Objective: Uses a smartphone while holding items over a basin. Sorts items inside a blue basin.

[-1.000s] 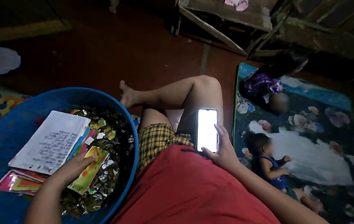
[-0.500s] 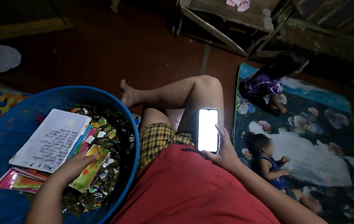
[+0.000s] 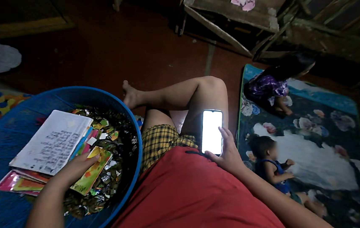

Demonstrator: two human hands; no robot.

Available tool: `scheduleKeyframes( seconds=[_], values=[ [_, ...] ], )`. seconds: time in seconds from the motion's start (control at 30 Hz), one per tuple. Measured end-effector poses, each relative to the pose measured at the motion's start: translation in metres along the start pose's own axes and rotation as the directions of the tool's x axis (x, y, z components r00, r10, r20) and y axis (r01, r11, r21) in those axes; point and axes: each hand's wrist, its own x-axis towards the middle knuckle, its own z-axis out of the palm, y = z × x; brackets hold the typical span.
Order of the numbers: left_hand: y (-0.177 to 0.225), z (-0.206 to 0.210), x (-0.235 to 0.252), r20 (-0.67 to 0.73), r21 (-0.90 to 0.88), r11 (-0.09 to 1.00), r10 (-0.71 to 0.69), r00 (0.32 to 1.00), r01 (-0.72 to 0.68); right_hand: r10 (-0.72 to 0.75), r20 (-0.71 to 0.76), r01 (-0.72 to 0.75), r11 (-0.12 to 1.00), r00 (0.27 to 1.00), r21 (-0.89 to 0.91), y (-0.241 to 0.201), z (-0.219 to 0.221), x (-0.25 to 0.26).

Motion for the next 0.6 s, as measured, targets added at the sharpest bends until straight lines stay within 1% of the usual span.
scheduleKeyframes(
  seconds=[0.13,0.17,0.2,0.23,0.27,0.3,0.33,0.43,0.6],
  values=[
    [0.002,0.000,-0.002,-0.007,0.002,1.000,0.002,1.000,-0.001,-0.020,-0.002,0.020,1.000,1.000,0.017,0.003,0.000,-0.001],
    [0.002,0.000,-0.002,-0.008,0.009,1.000,0.004,1.000,-0.004,-0.014,-0.006,0.014,1.000,1.000,0.011,-0.008,-0.003,0.001],
    [0.002,0.000,-0.001,-0.010,0.018,1.000,0.006,1.000,-0.005,0.048,0.036,-0.047,0.999,0.998,-0.008,-0.037,-0.013,0.006],
    [0.002,0.000,-0.001,-0.009,0.024,1.000,0.004,1.000,-0.004,0.206,0.168,-0.197,0.978,0.964,-0.069,-0.093,-0.033,0.019],
    [0.003,0.000,-0.002,-0.009,0.027,1.000,0.001,1.000,-0.001,0.440,0.367,-0.397,0.898,0.820,-0.190,-0.162,-0.059,0.043],
    [0.003,0.000,-0.002,-0.011,0.027,1.000,-0.001,1.000,0.001,0.533,0.397,-0.494,0.845,0.748,-0.203,-0.205,-0.069,0.058],
    [0.004,0.000,-0.003,-0.011,0.024,1.000,0.000,1.000,0.001,0.548,0.383,-0.526,0.833,0.744,-0.169,-0.222,-0.073,0.061],
    [0.004,0.000,-0.004,0.000,0.005,1.000,0.002,1.000,-0.002,0.504,0.350,-0.505,0.858,0.789,-0.097,-0.221,-0.072,0.057],
    [0.005,0.001,-0.004,-0.001,-0.014,1.000,-0.004,1.000,0.004,0.472,0.349,-0.476,0.876,0.809,-0.083,-0.219,-0.071,0.056]
  ],
)
